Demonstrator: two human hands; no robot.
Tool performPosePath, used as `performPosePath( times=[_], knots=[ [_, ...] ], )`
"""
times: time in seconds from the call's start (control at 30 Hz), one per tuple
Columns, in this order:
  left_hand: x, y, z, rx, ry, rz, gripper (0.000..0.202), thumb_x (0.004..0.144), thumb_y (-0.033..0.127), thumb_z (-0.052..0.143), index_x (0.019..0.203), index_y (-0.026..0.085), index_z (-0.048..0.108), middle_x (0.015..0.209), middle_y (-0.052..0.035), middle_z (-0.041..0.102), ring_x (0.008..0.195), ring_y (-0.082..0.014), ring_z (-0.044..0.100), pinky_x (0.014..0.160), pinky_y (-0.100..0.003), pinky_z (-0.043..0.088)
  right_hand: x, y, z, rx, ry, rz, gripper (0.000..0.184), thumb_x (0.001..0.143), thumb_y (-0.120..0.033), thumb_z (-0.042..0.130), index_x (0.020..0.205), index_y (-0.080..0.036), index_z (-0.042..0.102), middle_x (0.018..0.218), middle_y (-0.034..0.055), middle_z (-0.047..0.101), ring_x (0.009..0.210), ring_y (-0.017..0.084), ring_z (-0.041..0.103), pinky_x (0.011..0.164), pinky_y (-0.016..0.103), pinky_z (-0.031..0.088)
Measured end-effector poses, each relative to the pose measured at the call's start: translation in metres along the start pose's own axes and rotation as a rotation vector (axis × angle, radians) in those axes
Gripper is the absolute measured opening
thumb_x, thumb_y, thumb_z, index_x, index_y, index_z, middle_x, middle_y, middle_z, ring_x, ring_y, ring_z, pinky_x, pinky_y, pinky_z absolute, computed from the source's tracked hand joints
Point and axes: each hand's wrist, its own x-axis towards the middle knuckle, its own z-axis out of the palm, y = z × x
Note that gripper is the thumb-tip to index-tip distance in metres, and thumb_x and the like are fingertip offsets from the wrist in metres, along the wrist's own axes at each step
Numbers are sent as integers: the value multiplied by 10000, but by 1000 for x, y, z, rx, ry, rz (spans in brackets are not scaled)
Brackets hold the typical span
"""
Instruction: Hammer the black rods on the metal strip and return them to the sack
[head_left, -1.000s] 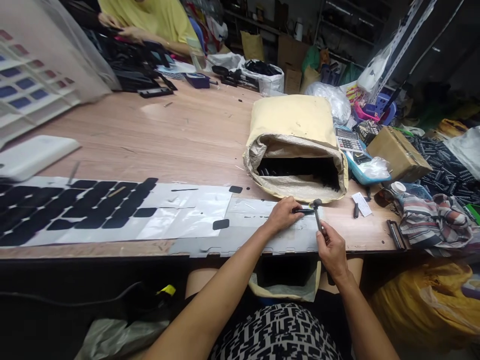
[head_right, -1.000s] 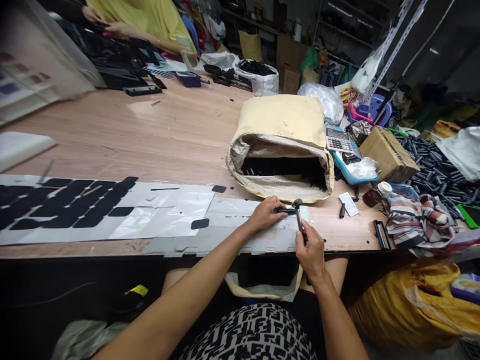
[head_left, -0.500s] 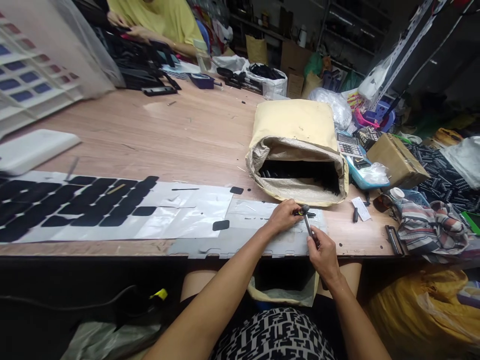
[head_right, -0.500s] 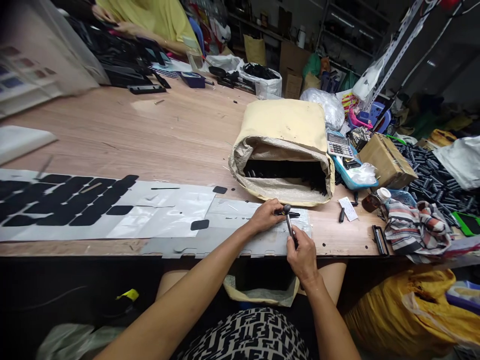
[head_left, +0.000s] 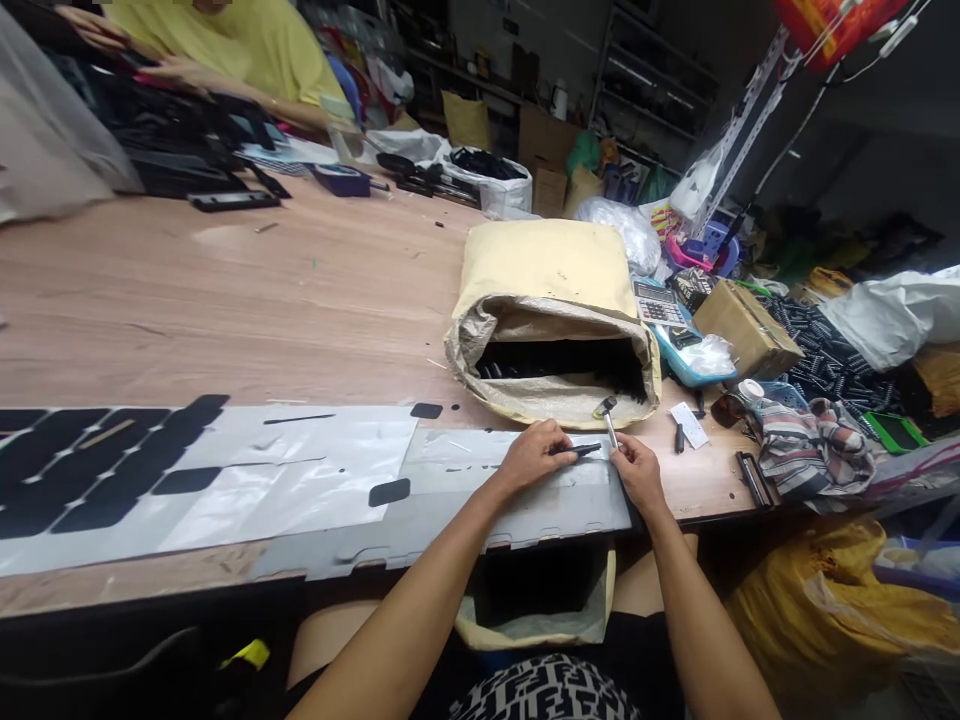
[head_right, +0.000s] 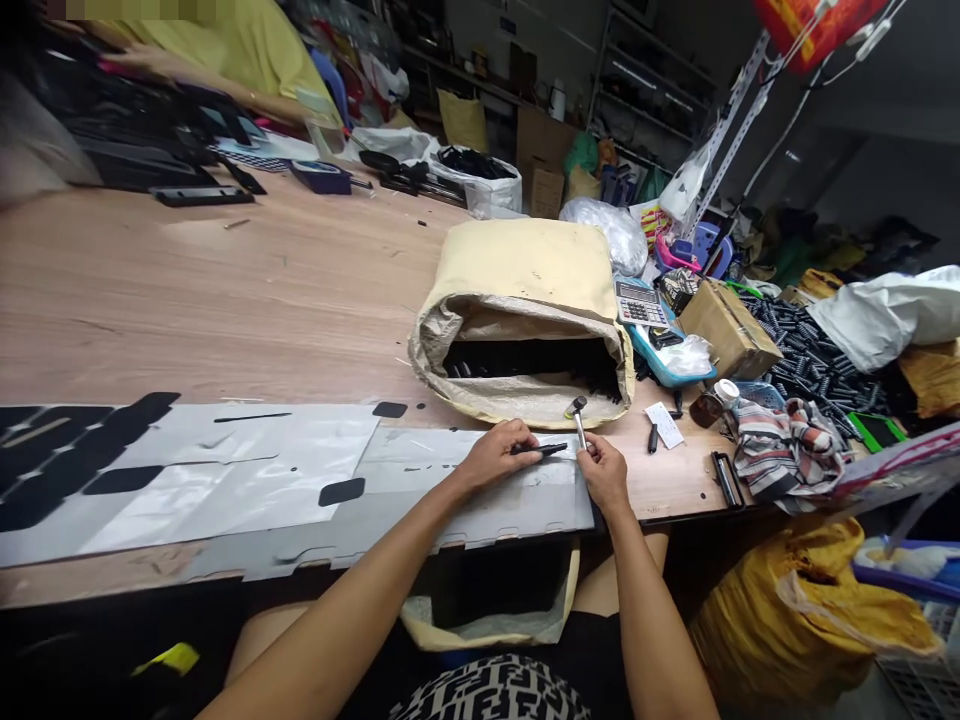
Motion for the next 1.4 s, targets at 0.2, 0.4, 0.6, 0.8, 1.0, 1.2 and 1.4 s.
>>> performPosePath(
  times=[0.2, 0.4, 0.6, 0.8, 1.0, 1.2, 1.4],
  knots=[
    [-57, 20, -9, -33, -158, 144, 155, 825, 388, 715, 862, 243, 752, 1364, -53, 568, 1265, -307, 472, 1075, -481, 390, -2, 4, 0, 93, -17, 10, 439, 809, -439, 612, 1120, -155, 736, 702, -36, 518, 626, 113, 441, 610, 227, 381],
    [-136, 33, 29, 299, 29, 205, 142, 772, 243, 778, 908, 250, 740, 1565, -59, 431, 1414, -354, 381, 1174, -543, 305, -3, 1, 1, 107, -6, 43, 465, 806, -468, 628, 1128, -152, 742, 717, -29, 490, 624, 110, 416, 580, 228, 351],
    [-149, 35, 47, 346, 94, 233, 288, 677, 343, 866, 881, 215, 708, 1581, -98, 413, 1410, -413, 388, 1145, -601, 331, -4, -1, 1, 96, 10, 48, 477, 797, -484, 628, 1119, -153, 747, 725, -23, 513, 619, 111, 423, 583, 231, 360],
    [-80, 47, -5, 146, 304, 193, 65, 870, 252, 663, 889, 192, 679, 1076, -91, 708, 1053, -248, 630, 928, -416, 528, -1, 6, 1, 88, -13, 38, 491, 798, -485, 631, 1144, -153, 739, 733, -13, 540, 629, 121, 454, 602, 236, 382],
    [41, 16, -86, 377, 542, -440, 263, 946, 223, 472, 977, 121, 713, 991, -179, 715, 963, -300, 671, 843, -407, 523, 1, 10, 0, 115, -15, 2, 537, 805, -525, 618, 1154, -133, 730, 723, -7, 552, 633, 130, 470, 601, 242, 391],
    [74, -21, -96, 406, 409, -874, 317, 839, 286, 611, 1026, 68, 745, 1127, -273, 700, 1054, -395, 670, 830, -453, 527, -1, 8, 0, 146, -15, 24, 535, 803, -518, 621, 1148, -124, 732, 740, -1, 555, 636, 130, 468, 601, 245, 402],
    [57, -21, -85, 385, 476, -814, 351, 788, 457, 647, 932, 155, 752, 1052, -218, 734, 1018, -395, 681, 793, -451, 521, -2, 9, 1, 147, -9, 26, 501, 808, -491, 616, 1130, -125, 735, 725, -10, 537, 634, 123, 458, 602, 234, 401]
  ],
)
